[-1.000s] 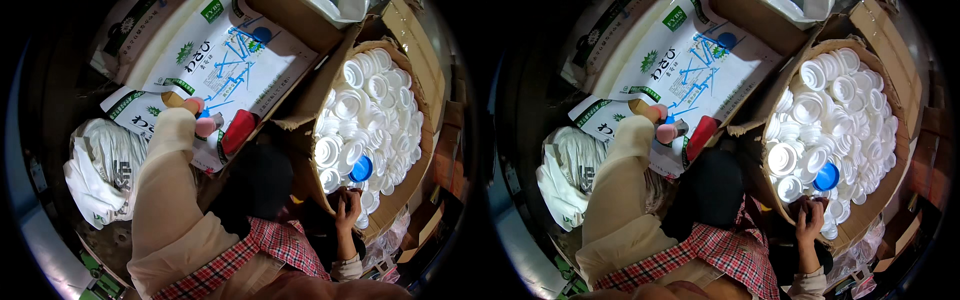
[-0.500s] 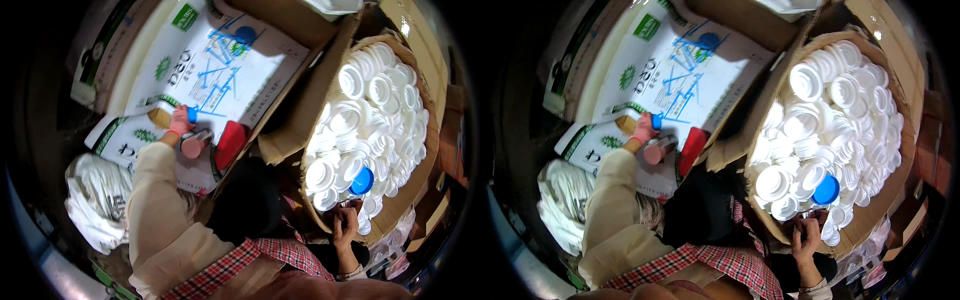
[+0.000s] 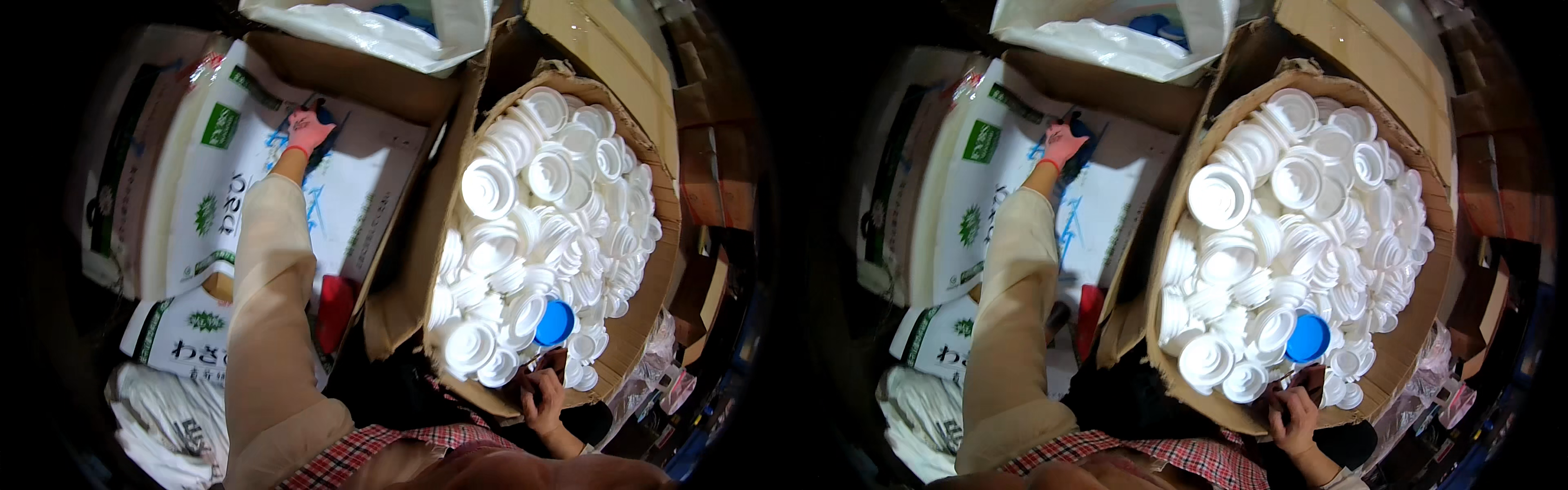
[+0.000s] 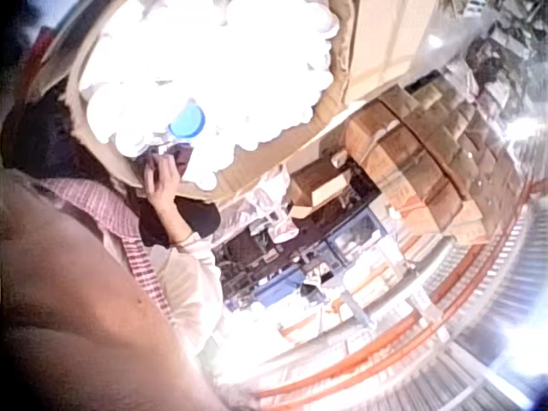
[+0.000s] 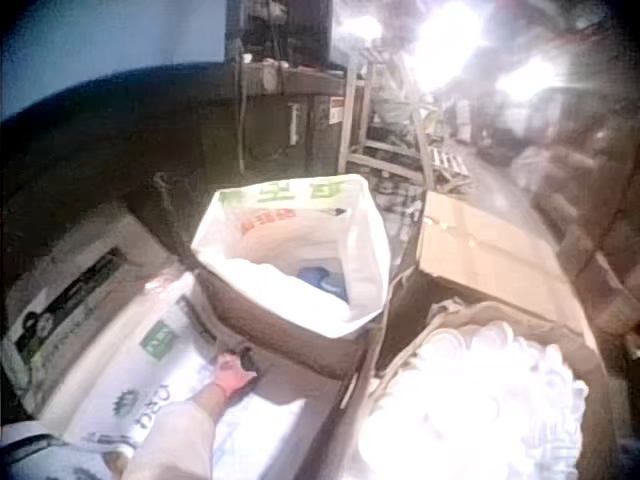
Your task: The person sits on the floor and repeatedly picks up white plastic containers and blue lids from a cardboard box. They screw the lids onto the containers and place the assembled units back into the box.
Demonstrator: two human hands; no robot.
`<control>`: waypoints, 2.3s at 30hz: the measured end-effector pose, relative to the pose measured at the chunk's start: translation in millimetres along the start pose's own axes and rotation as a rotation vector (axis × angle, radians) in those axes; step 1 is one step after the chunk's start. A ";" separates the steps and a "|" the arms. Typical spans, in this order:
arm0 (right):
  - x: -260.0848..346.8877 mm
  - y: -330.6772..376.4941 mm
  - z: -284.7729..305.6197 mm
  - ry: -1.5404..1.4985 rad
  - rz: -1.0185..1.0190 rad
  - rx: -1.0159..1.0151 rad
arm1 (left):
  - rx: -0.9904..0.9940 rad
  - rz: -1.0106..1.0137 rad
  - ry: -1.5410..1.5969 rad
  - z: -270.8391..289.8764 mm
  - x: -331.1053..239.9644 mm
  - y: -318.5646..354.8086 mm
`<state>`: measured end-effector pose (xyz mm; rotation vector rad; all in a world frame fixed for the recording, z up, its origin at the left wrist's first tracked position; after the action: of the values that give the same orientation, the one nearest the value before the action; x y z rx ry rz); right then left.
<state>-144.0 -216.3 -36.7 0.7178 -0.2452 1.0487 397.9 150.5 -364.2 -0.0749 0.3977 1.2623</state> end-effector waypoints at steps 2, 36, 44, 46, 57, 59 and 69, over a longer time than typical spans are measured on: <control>-1.7 -5.4 1.4 0.012 0.008 -0.004 | -0.013 0.004 -0.052 -18.0 2.6 -12.8; 31.0 38.9 107.1 -0.642 0.536 -0.647 | 1.009 -0.270 2.164 220.5 -485.9 337.0; 23.6 72.6 113.8 -0.078 0.739 -0.933 | 0.720 -0.775 1.508 116.6 -518.7 352.2; 5.9 71.3 126.3 -0.149 0.650 -0.950 | 0.798 -0.375 1.923 125.2 -550.0 386.2; -1.1 50.2 114.8 -0.104 0.592 -0.728 | 0.570 -0.582 2.003 135.6 -556.1 358.9; -3.0 54.9 109.6 -0.146 0.642 -0.741 | 0.726 -0.037 2.110 169.9 -576.6 398.9; 11.9 50.0 116.6 -0.180 0.395 -0.931 | -0.038 -1.095 0.989 171.6 -536.4 406.8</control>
<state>-164.0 -268.2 77.9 -0.0952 -0.9840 1.0888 -71.6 -165.0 39.0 -0.8513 0.9999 0.0594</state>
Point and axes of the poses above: each hand's wrist, its own y-axis away from the middle knuckle, its own z-axis out of the back of the hand, x = y × z, the point moved 4 cm from there along -y, towards the middle knuckle, and after that the axes turned 15 degrees about -z, right-handed, at the moved point
